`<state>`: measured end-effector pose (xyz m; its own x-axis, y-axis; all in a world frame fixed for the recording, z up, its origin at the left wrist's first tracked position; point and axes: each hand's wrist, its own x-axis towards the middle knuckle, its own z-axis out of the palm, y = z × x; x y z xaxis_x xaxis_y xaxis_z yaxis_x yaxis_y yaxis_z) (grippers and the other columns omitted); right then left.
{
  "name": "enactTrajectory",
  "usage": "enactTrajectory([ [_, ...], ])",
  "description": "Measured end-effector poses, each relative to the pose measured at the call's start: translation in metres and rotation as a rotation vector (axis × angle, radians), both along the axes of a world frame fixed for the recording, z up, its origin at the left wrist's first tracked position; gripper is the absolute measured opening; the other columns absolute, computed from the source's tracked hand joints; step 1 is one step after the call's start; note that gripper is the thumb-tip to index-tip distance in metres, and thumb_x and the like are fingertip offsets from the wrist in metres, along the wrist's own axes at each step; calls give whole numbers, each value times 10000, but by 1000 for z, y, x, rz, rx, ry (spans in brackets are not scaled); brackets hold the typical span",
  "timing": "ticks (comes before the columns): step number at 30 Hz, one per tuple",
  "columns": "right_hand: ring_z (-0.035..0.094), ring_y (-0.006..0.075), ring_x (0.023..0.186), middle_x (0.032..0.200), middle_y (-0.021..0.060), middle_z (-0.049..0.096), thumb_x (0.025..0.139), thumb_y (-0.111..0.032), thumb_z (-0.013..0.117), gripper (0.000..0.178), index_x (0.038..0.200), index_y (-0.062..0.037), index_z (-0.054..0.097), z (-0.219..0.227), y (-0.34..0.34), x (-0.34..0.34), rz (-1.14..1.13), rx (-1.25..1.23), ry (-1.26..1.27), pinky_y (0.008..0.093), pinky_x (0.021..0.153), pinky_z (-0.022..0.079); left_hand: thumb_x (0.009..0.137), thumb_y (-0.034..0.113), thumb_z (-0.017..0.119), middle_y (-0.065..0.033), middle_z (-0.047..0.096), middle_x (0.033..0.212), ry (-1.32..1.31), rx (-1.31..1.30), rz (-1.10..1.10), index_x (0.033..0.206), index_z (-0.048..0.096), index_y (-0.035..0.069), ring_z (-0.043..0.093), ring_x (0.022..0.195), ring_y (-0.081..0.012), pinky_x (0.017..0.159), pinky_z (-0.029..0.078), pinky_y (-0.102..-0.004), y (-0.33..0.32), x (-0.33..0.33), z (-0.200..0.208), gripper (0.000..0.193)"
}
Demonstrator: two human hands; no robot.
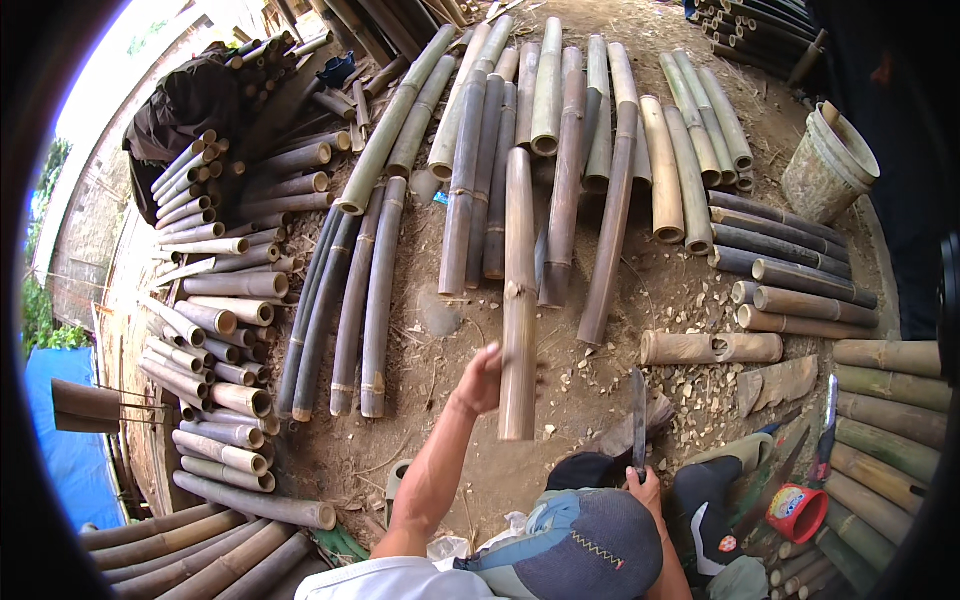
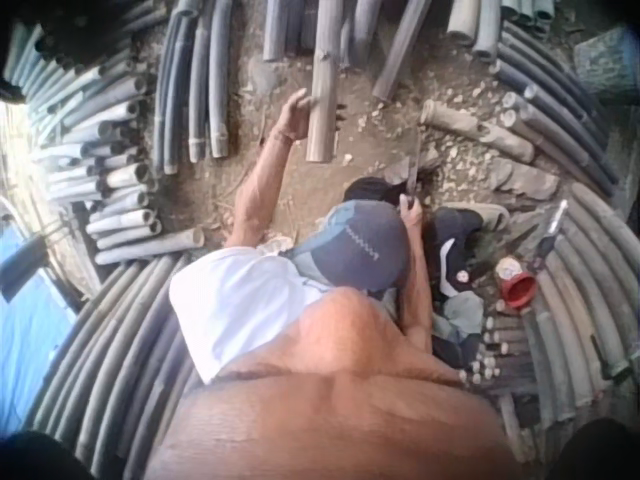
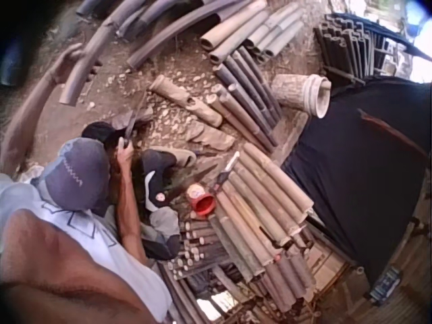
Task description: The person sits on the ground and uses a machete to shave and shape the ends of bamboo poles. They repeatedly pick up a pole, hold it against a wooden block, and strike it with the machete to remove the outer layer, then place the pole aside.
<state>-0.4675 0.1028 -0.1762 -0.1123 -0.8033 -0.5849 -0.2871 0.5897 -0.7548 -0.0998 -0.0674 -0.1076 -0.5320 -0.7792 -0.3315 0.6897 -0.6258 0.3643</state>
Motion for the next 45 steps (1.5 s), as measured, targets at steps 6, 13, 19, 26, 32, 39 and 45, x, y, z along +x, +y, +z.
enactTrajectory([
  [6, 563, 176, 485, 648, 81, 584, 945, -293, 644, 303, 978, -2, 571, 3, 4, 2, -5, -123, 145, 330, 454, 458, 850, 433, 684, -165, 673, 992, -495, -66, 216, 1366, 462, 10, 683, 939, -243, 837, 578, -436, -26, -25, -39, 703],
  [13, 650, 471, 882, 902, 275, 668, 904, -348, 646, 380, 1071, -12, 587, 17, 5, -32, -86, -117, 604, 518, 733, 499, 815, 477, 718, -153, 661, 975, -46, 144, 257, 1265, 537, 18, 689, 893, -266, 833, 591, -437, 3, -63, -21, 667],
  [19, 646, 474, 931, 954, 268, 688, 913, -403, 609, 408, 1097, -40, 578, 22, 8, -28, 11, -51, 703, 546, 816, 500, 803, 391, 779, -125, 653, 961, -697, -61, 639, 1178, 577, 6, 652, 835, -229, 772, 557, -388, 16, -82, -27, 574],
  [26, 636, 460, 972, 1005, 262, 677, 874, -442, 677, 475, 1075, -22, 583, 11, -9, -56, 88, -61, 678, 532, 825, 496, 819, 278, 745, -52, 581, 1013, -492, 100, 660, 1126, 580, 99, 584, 990, -230, 893, 502, -445, 65, -28, 3, 392],
  [32, 645, 428, 923, 978, 255, 663, 709, -550, 820, 717, 1049, 36, 586, -31, -32, -18, -322, -244, 452, 488, 829, 499, 869, 286, 745, -56, 656, 1074, -495, 245, 729, 1037, 631, 116, 650, 1026, -288, 909, 552, -544, 105, 39, -12, 265],
  [39, 591, 393, 992, 1055, 204, 615, 687, -275, 870, 578, 1085, 14, 566, -57, -64, 26, -258, -390, 525, 435, 871, 471, 860, 249, 762, -59, 594, 1105, -555, 378, 761, 1170, 553, 93, 640, 996, -318, 823, 580, -585, 119, 32, -46, 406],
  [45, 589, 369, 1033, 1084, 195, 604, 721, -208, 832, 566, 1161, 12, 552, -61, -88, 43, -91, -534, 394, 424, 916, 466, 909, 294, 712, 9, 617, 1030, -536, 307, 538, 1043, 621, 180, 625, 1068, -253, 894, 534, -584, 125, -6, -70, 198],
])
